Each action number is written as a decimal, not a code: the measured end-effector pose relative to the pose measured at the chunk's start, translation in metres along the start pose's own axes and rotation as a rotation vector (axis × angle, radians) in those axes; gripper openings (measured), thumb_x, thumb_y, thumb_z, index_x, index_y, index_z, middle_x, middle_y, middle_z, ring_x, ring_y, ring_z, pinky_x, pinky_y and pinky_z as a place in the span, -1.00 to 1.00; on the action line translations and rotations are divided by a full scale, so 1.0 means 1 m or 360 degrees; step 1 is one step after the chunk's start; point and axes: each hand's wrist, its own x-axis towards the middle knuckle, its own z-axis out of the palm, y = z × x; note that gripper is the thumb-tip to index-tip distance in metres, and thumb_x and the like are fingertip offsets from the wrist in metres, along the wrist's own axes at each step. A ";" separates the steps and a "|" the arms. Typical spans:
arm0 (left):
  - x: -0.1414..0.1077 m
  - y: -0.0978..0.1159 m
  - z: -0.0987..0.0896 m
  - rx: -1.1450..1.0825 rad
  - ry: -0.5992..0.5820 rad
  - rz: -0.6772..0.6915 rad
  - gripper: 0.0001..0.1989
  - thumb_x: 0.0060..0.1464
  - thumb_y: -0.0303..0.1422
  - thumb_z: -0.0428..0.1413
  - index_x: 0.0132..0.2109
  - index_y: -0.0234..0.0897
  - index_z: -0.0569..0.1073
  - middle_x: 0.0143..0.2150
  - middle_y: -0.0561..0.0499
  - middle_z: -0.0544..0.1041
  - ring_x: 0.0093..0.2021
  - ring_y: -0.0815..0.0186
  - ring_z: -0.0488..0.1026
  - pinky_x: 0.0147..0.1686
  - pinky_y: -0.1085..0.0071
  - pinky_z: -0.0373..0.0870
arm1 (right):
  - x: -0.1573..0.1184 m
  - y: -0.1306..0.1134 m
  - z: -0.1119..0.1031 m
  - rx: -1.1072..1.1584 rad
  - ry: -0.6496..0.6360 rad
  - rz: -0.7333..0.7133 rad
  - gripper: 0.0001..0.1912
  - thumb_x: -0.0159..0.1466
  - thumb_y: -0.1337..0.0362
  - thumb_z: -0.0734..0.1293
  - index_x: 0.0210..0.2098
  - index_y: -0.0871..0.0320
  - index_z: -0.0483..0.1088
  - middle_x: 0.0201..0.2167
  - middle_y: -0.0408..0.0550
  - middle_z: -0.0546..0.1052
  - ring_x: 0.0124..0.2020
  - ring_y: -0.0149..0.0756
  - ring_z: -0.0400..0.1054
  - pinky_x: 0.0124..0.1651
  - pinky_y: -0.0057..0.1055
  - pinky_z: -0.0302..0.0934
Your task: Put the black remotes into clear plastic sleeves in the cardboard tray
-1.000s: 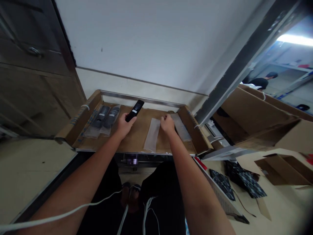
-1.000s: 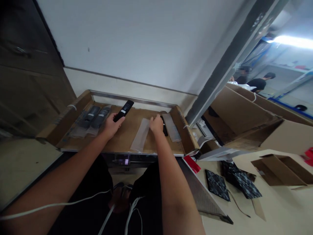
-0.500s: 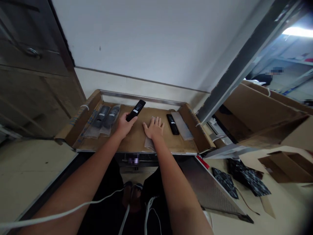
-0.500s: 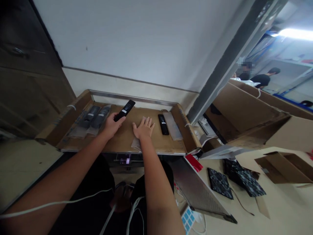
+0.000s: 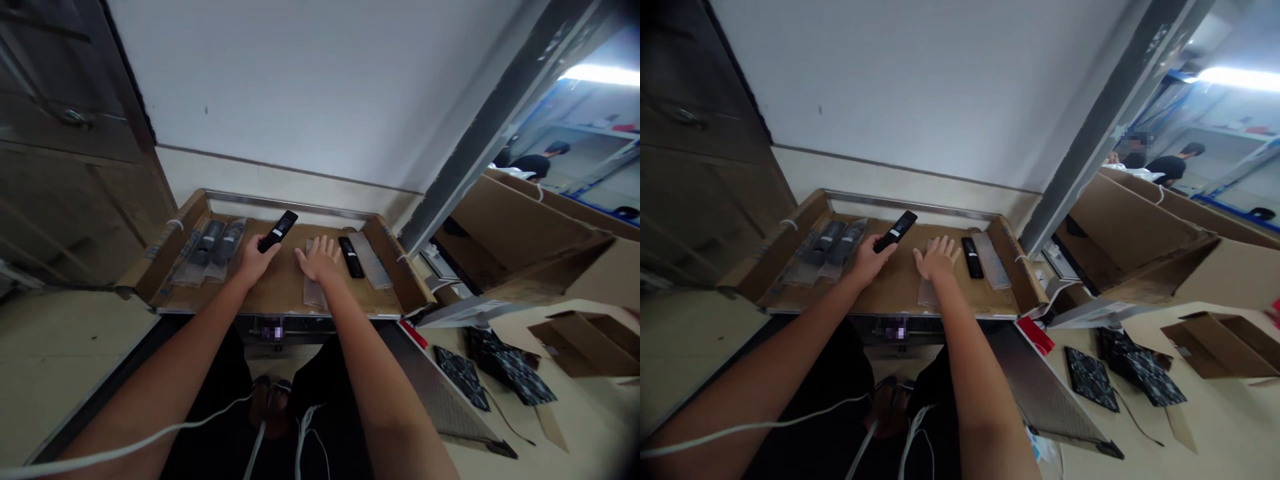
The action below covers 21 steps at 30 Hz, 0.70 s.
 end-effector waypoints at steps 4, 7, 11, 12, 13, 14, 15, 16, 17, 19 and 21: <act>0.001 -0.001 0.000 -0.0017 -0.0018 -0.0008 -0.58 -0.02 -0.08 0.24 -0.09 -0.24 0.43 -0.36 0.04 0.48 -0.45 0.34 0.37 -0.42 0.43 0.28 | -0.022 -0.005 0.015 0.0021 0.0100 0.0087 -0.04 0.39 -0.21 -0.06 0.41 0.54 -0.13 0.43 0.43 -0.17 0.46 0.17 -0.39 0.39 0.13 -0.51; 0.000 0.000 -0.001 0.0004 -0.0027 -0.0013 -0.58 -0.02 -0.11 0.24 -0.08 -0.25 0.43 -0.37 0.02 0.50 -0.41 0.32 0.40 -0.39 0.42 0.30 | -0.033 -0.004 0.029 0.0018 0.0230 0.0035 -0.06 0.39 -0.20 -0.05 0.42 0.51 -0.12 0.43 0.40 -0.12 0.46 0.14 -0.37 0.40 0.12 -0.53; 0.000 0.002 -0.003 0.0026 -0.0030 -0.0029 -0.58 -0.03 -0.13 0.24 -0.07 -0.25 0.44 -0.36 0.02 0.51 -0.38 0.29 0.43 -0.36 0.41 0.31 | -0.032 -0.004 0.032 0.0053 0.0196 -0.0003 -0.08 0.39 -0.23 -0.09 0.43 0.42 -0.10 0.45 0.31 -0.15 0.46 0.15 -0.41 0.37 0.20 -0.57; 0.000 0.003 -0.003 0.0039 -0.0026 -0.0028 -0.59 -0.04 -0.13 0.24 -0.07 -0.24 0.44 -0.36 0.02 0.52 -0.37 0.28 0.43 -0.36 0.41 0.31 | -0.030 -0.005 0.029 0.0061 0.0156 0.0000 -0.08 0.39 -0.23 -0.09 0.44 0.38 -0.11 0.46 0.28 -0.17 0.46 0.16 -0.43 0.37 0.22 -0.58; -0.001 0.003 -0.004 0.0052 -0.0024 -0.0025 -0.59 -0.04 -0.13 0.25 -0.08 -0.24 0.45 -0.35 0.02 0.52 -0.36 0.28 0.44 -0.36 0.41 0.31 | -0.027 -0.004 0.024 0.0071 0.0101 0.0004 -0.09 0.38 -0.24 -0.07 0.44 0.35 -0.12 0.46 0.26 -0.20 0.46 0.17 -0.45 0.36 0.23 -0.59; -0.001 0.004 -0.004 0.0061 -0.0022 -0.0020 -0.59 -0.05 -0.14 0.25 -0.08 -0.24 0.45 -0.35 0.01 0.52 -0.35 0.27 0.44 -0.36 0.41 0.31 | -0.025 -0.003 0.018 0.0091 0.0030 0.0002 -0.09 0.38 -0.24 -0.04 0.45 0.33 -0.11 0.46 0.25 -0.22 0.46 0.18 -0.46 0.36 0.24 -0.58; -0.001 0.004 -0.004 0.0065 -0.0021 -0.0016 -0.60 -0.05 -0.14 0.25 -0.09 -0.23 0.45 -0.34 0.01 0.52 -0.35 0.27 0.45 -0.36 0.41 0.31 | -0.025 -0.001 0.011 0.0130 -0.0036 -0.0007 -0.10 0.38 -0.24 -0.01 0.45 0.31 -0.10 0.47 0.24 -0.23 0.46 0.19 -0.45 0.37 0.24 -0.56; -0.001 0.004 -0.004 0.0062 -0.0020 -0.0012 -0.60 -0.05 -0.14 0.25 -0.09 -0.23 0.45 -0.34 0.01 0.52 -0.35 0.27 0.45 -0.36 0.41 0.31 | -0.026 0.002 0.003 0.0193 -0.0059 -0.0023 -0.11 0.38 -0.23 0.02 0.44 0.29 -0.08 0.47 0.24 -0.23 0.46 0.18 -0.43 0.37 0.23 -0.51; -0.002 0.004 -0.004 0.0054 -0.0018 -0.0009 -0.61 -0.04 -0.14 0.25 -0.09 -0.22 0.45 -0.34 0.01 0.52 -0.35 0.27 0.44 -0.36 0.41 0.31 | -0.031 0.007 -0.005 0.0284 -0.0012 -0.0041 -0.15 0.38 -0.20 0.03 0.43 0.28 -0.04 0.46 0.23 -0.18 0.46 0.16 -0.37 0.39 0.19 -0.43; -0.001 0.003 -0.004 0.0032 -0.0016 -0.0012 -0.61 -0.03 -0.14 0.24 -0.08 -0.22 0.45 -0.33 0.01 0.52 -0.36 0.27 0.44 -0.37 0.41 0.30 | -0.050 0.018 -0.015 0.0540 0.0296 -0.0029 -0.25 0.40 -0.12 0.04 0.38 0.26 0.10 0.41 0.24 0.06 0.42 0.07 -0.10 0.38 0.06 -0.18; -0.001 0.001 -0.003 0.0003 -0.0040 -0.0036 -0.60 -0.03 -0.13 0.24 -0.07 -0.22 0.44 -0.33 0.02 0.52 -0.36 0.27 0.44 -0.36 0.41 0.30 | -0.081 0.028 -0.015 0.0847 0.0687 0.0100 -0.36 0.40 -0.05 0.03 0.25 0.24 0.30 0.17 0.21 0.42 0.20 -0.04 0.29 0.24 -0.14 0.14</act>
